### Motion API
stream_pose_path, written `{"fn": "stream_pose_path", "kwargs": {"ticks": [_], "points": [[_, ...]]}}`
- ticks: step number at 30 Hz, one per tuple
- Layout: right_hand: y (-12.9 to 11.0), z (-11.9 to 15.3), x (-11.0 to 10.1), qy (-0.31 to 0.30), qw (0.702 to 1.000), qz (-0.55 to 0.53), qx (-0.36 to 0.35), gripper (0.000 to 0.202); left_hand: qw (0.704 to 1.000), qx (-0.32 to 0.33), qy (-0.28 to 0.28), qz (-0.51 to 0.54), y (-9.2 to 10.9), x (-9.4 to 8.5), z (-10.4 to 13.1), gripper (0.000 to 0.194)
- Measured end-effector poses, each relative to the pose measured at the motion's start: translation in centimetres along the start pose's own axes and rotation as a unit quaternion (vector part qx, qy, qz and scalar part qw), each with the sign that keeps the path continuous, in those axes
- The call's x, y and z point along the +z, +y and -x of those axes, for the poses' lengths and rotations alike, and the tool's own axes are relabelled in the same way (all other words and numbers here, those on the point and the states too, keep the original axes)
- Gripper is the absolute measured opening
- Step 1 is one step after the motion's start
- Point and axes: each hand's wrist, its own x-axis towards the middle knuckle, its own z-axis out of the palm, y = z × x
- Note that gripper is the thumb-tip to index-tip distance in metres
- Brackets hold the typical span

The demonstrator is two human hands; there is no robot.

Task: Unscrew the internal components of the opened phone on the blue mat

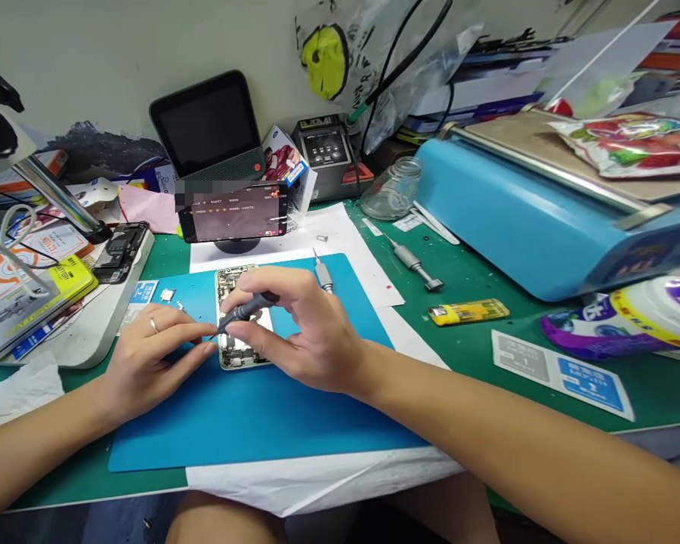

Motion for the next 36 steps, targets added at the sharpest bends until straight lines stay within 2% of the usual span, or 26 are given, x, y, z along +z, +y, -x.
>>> {"fn": "stream_pose_path", "kwargs": {"ticks": [36], "points": [[-0.17, 0.12, -0.16, -0.021, 0.999, 0.042, 0.011, 0.049, 1.0, -0.006, -0.027, 0.011, 0.23, 0.04, 0.02, 0.01]]}}
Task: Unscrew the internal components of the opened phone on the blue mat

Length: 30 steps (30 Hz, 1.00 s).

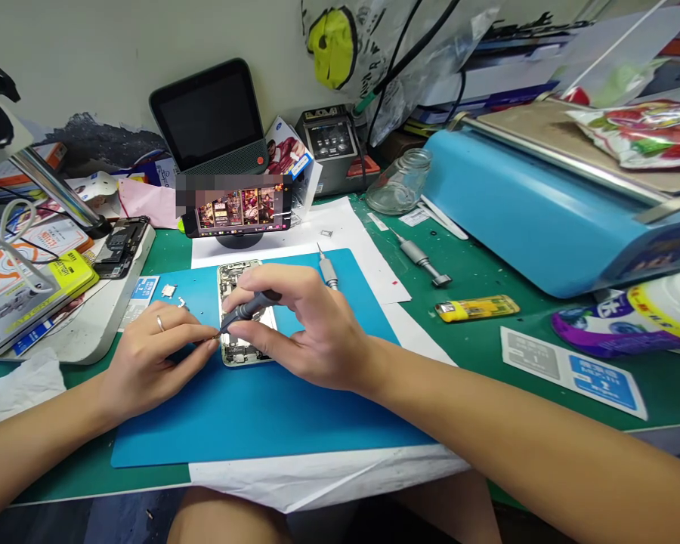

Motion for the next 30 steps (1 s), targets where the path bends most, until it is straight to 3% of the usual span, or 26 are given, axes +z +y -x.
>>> {"fn": "stream_pose_path", "kwargs": {"ticks": [30], "points": [[0.02, -0.05, -0.08, -0.004, 1.0, -0.009, -0.008, 0.052, 1.0, 0.016, 0.007, 0.006, -0.03, 0.07, 0.01, 0.008]]}}
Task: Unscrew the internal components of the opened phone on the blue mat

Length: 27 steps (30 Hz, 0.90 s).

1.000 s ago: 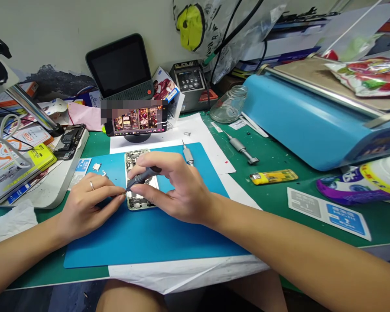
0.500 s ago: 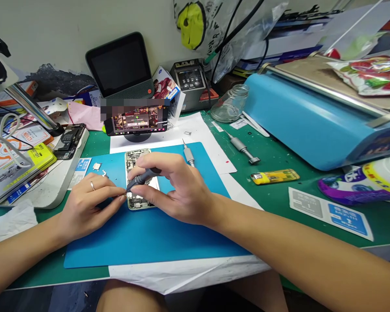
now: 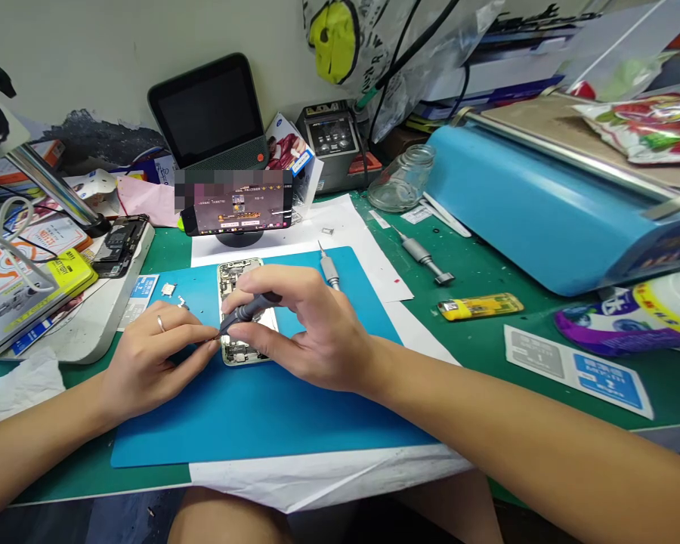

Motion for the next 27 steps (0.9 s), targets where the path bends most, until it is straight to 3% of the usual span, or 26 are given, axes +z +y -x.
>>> {"fn": "stream_pose_path", "kwargs": {"ticks": [27], "points": [[-0.15, -0.02, -0.25, 0.01, 1.0, 0.009, -0.028, 0.056, 1.0, 0.005, 0.004, 0.004, -0.03, 0.02, -0.04, 0.009]]}}
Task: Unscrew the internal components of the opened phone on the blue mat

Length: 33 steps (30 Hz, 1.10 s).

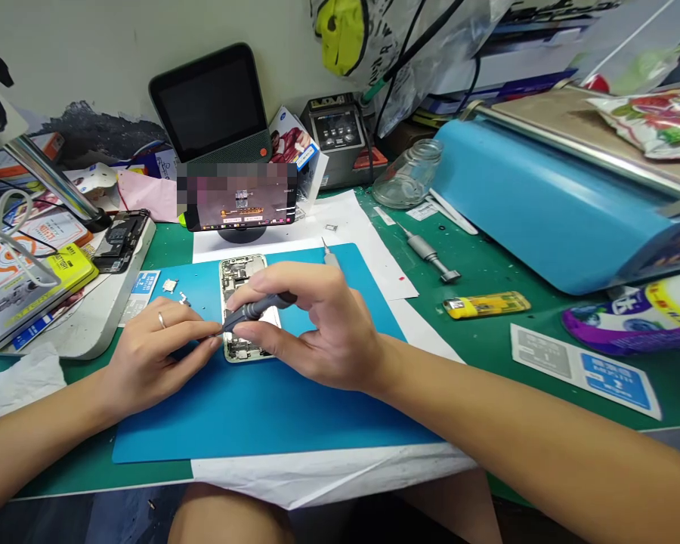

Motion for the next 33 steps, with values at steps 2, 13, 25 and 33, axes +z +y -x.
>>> {"fn": "stream_pose_path", "kwargs": {"ticks": [2, 13, 25, 33], "points": [[0.06, 0.0, -0.02, 0.004, 1.0, 0.001, 0.0, 0.057, 1.0, 0.002, 0.001, 0.0, -0.02, 0.07, 0.03, 0.009], [0.2, -0.01, 0.03, 0.01, 1.0, -0.01, 0.004, 0.055, 1.0, 0.006, 0.01, -0.016, 0.07, 0.02, 0.01, 0.008], [-0.13, -0.22, -0.05, -0.008, 0.999, -0.012, 0.034, 0.049, 1.0, 0.012, 0.007, -0.005, -0.03, 0.04, 0.04, 0.007], [0.1, 0.14, 0.32, -0.009, 0.999, -0.028, 0.018, 0.053, 1.0, 0.012, 0.005, 0.002, -0.03, 0.03, -0.02, 0.007]]}}
